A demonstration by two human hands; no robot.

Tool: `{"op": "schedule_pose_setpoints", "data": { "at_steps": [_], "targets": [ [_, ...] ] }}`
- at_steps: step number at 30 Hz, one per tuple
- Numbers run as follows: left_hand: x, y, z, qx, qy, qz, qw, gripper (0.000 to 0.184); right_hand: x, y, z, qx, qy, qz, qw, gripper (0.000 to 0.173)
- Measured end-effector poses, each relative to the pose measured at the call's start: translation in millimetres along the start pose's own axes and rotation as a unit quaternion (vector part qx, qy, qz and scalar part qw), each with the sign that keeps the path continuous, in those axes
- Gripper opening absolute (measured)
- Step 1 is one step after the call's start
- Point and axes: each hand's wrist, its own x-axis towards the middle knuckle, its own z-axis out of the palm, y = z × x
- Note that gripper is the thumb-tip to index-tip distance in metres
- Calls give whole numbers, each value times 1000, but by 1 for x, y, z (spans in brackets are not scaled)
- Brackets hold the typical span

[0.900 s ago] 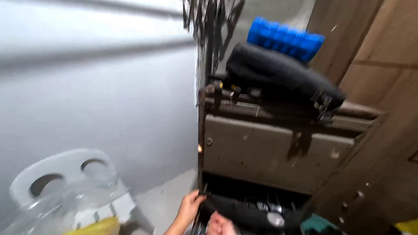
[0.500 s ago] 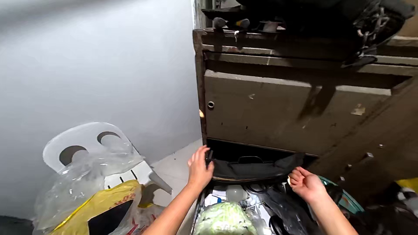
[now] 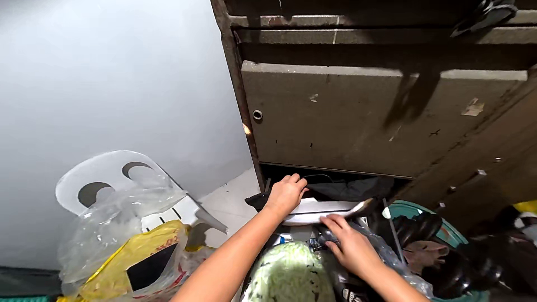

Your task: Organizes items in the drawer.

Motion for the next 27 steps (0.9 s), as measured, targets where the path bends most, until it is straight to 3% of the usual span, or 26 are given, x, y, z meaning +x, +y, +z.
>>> {"op": "schedule_pose_setpoints", "data": {
  "at_steps": [3,7,15,19,23,25,27],
  "targets": [
    [1,-1,2,3,47,17,999,17,-21,2,32,11,-31,-13,999,36],
    [-7,-4,9,-8,56,27,998,14,-41,16,59,46,-63,-8,997,44],
    [-8,-6,6,-30,43,8,999,16,-33,18,64,17,-24,-3,1000,42],
    [-9,-8,14,-13,89,19,996,14,-31,16,64,30,-12,7,999,43],
    [-22,-13,35,26,224,134,965,38,-21,10,51,25,-28,33,999,41],
    [-38,-18,49,65,258,244,933,24,-16,9,45,31,-37,38,998,39],
    [-53,-20,57,107,204,318,920,17,-12,8,42,38,-39,37,998,38]
  ]
}}
